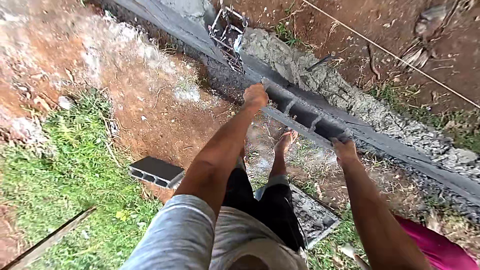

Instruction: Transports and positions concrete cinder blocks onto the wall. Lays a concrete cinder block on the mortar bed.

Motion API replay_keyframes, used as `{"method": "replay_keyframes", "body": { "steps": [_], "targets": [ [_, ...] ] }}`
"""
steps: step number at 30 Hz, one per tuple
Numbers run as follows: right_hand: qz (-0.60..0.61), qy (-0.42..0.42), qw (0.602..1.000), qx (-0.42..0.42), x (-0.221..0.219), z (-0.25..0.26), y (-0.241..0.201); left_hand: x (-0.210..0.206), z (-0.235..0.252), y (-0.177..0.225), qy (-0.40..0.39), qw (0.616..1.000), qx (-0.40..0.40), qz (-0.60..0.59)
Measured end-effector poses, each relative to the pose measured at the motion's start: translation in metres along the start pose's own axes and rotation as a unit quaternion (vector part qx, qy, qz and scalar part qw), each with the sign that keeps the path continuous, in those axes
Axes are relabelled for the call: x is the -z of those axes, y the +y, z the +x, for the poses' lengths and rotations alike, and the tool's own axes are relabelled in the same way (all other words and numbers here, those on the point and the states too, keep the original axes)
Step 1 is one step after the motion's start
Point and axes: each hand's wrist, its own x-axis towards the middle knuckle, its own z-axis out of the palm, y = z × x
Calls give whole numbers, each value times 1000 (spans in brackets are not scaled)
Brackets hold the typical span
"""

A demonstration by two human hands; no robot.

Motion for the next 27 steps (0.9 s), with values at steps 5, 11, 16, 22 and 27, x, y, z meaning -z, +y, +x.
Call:
{"method": "replay_keyframes", "body": {
  "steps": [5, 11, 16, 22, 27],
  "targets": [
    [8, 14, 1000, -9, 4, 16, -13, 9, 25, 15, 30, 999, -8, 8],
    [4, 23, 999, -27, 11, 11, -34, 5, 25, 8, 70, 992, -76, 68],
    [11, 7, 997, -79, 18, 18, -31, -9, 26, 2, 78, 994, -42, 69],
    [82, 20, 988, -133, -1, 14, -19, -33, 38, -16, 88, 994, -59, -5],
    [151, -6, 979, -139, -13, 11, -8, -36, 41, -13, 97, 993, -63, 12]
  ]
}}
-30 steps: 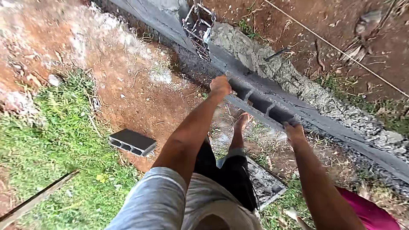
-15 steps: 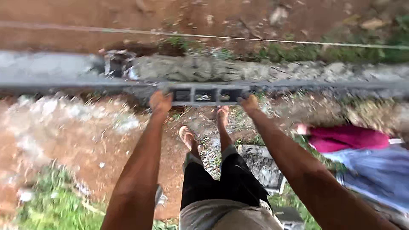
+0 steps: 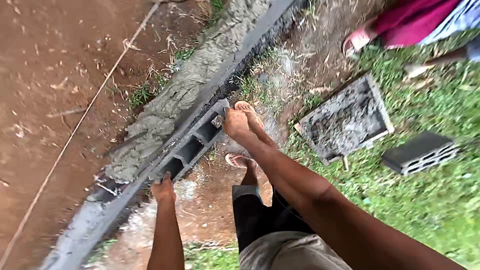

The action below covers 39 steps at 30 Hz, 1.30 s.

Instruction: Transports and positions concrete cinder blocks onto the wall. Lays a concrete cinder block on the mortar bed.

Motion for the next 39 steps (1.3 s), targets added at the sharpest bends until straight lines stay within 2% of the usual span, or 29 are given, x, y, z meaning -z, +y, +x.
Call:
{"method": "replay_keyframes", "body": {
  "steps": [8, 15, 20, 23, 29, 33, 39],
  "targets": [
    [74, -18, 997, 29, -7, 22, 7, 0, 17, 15, 10, 1000, 13, 15],
    [54, -6, 996, 77, 6, 33, -20, 3, 19, 26, 35, 999, 32, -7],
    [46, -15, 996, 80, 17, 33, -33, 7, 24, 32, 39, 999, 26, -16],
    [8, -15, 997, 76, 24, 28, -34, 7, 17, 45, 34, 999, 30, -16],
    [-68, 40, 993, 85, 14, 45, -38, 14, 32, 36, 13, 998, 62, 30],
    [-106, 52, 989, 92, 16, 42, -44, 22, 30, 46, -1, 995, 82, 64],
    [-129, 65, 984, 107, 14, 44, -38, 26, 24, 54, -12, 993, 103, 51]
  ]
}}
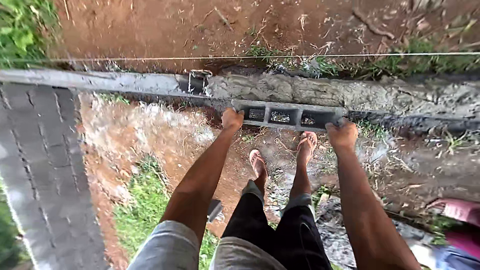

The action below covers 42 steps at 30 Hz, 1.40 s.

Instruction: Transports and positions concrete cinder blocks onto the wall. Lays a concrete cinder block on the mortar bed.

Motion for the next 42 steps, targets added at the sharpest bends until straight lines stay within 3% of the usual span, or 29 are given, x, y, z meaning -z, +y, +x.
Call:
{"method": "replay_keyframes", "body": {
  "steps": [7, 23, 31, 38, 42],
  "targets": [
    [-17, 29, 999, 6, 9, -6, 5, 3, -6, 7, -23, 1000, -2, -2],
    [64, 78, 994, 34, 0, -13, 22, 9, -11, 12, -64, 995, -28, -69],
    [87, 103, 990, 41, -6, -9, 21, -2, -20, 15, -66, 978, 5, -197],
    [101, 113, 988, 28, -18, -6, 41, -26, -29, 13, 25, 960, -67, -271],
    [106, 128, 986, 19, -24, -9, 40, -34, -22, 9, 26, 956, -82, -282]
  ]
}}
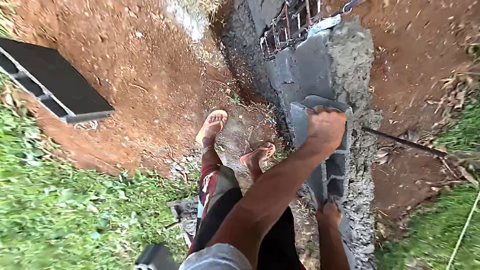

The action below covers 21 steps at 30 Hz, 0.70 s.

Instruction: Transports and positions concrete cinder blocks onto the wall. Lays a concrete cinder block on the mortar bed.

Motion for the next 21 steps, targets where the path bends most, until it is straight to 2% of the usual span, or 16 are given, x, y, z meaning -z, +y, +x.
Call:
{"method": "replay_keyframes", "body": {
  "steps": [9, 11, 15, 21],
  "targets": [
    [-16, -8, 1000, -1, -4, -1, -8, 12, 5, -11, -40, 999, 12, -23],
    [-20, 3, 1000, 3, -1, -2, -17, 13, 4, -7, -53, 998, 30, -3],
    [-31, -34, 999, 26, 1, -1, -32, 24, 6, -17, -59, 993, 87, 58],
    [-72, -77, 994, 19, 5, -8, -54, 45, 11, -19, -24, 985, 92, 146]
  ]
}}
